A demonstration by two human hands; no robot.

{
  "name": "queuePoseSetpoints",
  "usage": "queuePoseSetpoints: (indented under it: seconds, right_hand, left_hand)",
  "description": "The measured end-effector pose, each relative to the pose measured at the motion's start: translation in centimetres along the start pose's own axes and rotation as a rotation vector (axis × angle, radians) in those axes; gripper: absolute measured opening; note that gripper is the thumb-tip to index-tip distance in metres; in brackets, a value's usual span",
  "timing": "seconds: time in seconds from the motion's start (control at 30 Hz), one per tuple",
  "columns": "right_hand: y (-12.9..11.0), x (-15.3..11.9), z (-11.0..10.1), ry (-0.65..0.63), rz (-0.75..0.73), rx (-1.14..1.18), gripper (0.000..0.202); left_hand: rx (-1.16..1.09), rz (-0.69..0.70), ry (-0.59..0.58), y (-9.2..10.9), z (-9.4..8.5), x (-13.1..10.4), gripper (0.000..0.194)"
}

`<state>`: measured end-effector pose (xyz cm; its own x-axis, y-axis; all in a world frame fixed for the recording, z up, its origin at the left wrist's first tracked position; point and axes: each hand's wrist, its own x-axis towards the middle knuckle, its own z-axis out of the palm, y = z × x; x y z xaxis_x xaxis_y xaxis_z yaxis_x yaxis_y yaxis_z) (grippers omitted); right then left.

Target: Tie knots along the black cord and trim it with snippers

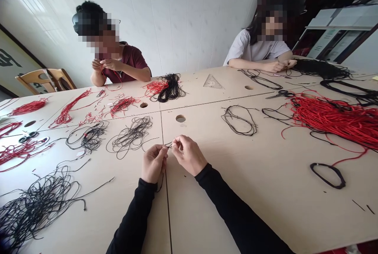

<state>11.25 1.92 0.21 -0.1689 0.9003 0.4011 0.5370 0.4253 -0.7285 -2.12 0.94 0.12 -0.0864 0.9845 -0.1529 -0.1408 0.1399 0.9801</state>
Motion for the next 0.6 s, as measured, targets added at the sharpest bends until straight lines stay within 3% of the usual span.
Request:
queuePoseSetpoints:
  seconds: [0.17, 0.33, 0.5, 0.6]
  right_hand:
    - [-0.14, 0.05, -0.14, -0.05, -0.04, 0.014, 0.011]
    - [-0.01, 0.07, -0.25, 0.071, 0.063, 0.046, 0.015]
    - [-0.27, 0.07, -0.35, -0.053, 0.026, 0.139, 0.019]
    - [-0.41, 0.29, -0.67, -0.044, 0.142, 0.354, 0.023]
  left_hand:
    - [-0.005, 0.008, -0.003, -0.09, -0.07, 0.05, 0.029]
    - [-0.022, -0.001, 0.025, -0.38, -0.14, 0.22, 0.028]
    - [-0.031, 0.018, 0.018, -0.62, -0.32, 0.33, 0.029]
    - [-0.05, 0.029, 0.032, -0.81, -0.42, 0.44, 0.028]
